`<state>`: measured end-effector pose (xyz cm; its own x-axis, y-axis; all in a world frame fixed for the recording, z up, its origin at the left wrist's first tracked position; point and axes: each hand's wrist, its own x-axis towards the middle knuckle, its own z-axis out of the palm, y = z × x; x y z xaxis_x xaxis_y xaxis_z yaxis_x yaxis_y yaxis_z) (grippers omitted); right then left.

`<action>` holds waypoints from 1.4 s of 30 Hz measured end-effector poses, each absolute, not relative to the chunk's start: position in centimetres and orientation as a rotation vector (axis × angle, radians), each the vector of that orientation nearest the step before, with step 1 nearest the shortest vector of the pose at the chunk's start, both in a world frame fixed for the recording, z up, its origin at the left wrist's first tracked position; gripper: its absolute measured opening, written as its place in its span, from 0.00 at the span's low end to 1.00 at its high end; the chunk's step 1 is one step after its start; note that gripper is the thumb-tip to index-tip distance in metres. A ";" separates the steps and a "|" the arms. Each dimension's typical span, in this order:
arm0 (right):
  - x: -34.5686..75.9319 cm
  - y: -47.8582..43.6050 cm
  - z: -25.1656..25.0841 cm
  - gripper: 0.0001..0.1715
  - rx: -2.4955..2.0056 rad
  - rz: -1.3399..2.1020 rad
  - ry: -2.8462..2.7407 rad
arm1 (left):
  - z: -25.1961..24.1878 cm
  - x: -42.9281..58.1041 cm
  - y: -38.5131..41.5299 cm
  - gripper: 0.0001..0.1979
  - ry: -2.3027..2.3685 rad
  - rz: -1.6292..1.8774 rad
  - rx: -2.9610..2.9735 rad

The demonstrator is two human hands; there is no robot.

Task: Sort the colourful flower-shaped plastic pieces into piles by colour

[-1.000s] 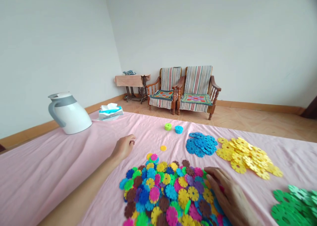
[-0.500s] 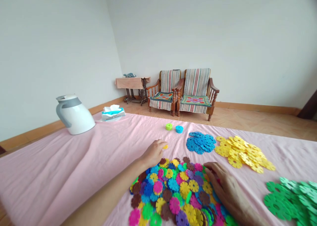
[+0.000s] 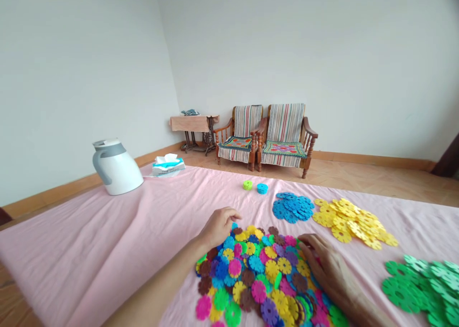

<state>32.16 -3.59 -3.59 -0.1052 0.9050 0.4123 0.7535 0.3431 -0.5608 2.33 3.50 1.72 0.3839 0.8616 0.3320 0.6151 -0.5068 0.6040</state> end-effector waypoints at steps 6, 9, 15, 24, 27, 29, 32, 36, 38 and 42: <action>32.1 -3.8 -3.2 0.17 -1.471 0.255 -1.888 | 0.2 0.4 3.2 0.16 1.545 1.096 2.082; 32.1 -3.8 -3.5 0.18 -1.477 0.255 -1.888 | -0.3 -0.1 3.4 0.14 1.606 1.150 2.078; 32.3 -3.8 -3.9 0.17 -1.492 0.215 -1.892 | -1.3 -0.5 4.3 0.14 1.535 1.015 2.092; 27.2 -2.1 -0.5 0.15 -1.333 0.290 -2.023 | -0.1 0.4 3.2 0.20 1.341 0.884 2.333; 25.1 -0.6 0.1 0.15 -1.281 0.326 -2.163 | 0.0 0.3 3.0 0.20 1.279 0.850 2.269; 24.1 0.2 0.3 0.16 -1.298 0.360 -2.220 | -0.1 0.1 3.1 0.20 1.271 0.847 2.209; 23.3 1.0 0.2 0.16 -1.336 0.391 -2.242 | -0.4 -0.1 3.4 0.19 1.362 0.900 2.160; 23.2 1.4 -0.3 0.11 -1.397 0.392 -2.183 | -0.8 -0.2 3.8 0.18 1.478 0.953 2.136; 23.2 1.5 -0.5 0.09 -1.419 0.398 -2.147 | -0.9 -0.2 3.9 0.18 1.475 0.953 2.140; 23.4 1.6 -0.6 0.07 -1.420 0.447 -2.094 | -1.4 -0.2 4.1 0.16 1.435 0.961 2.164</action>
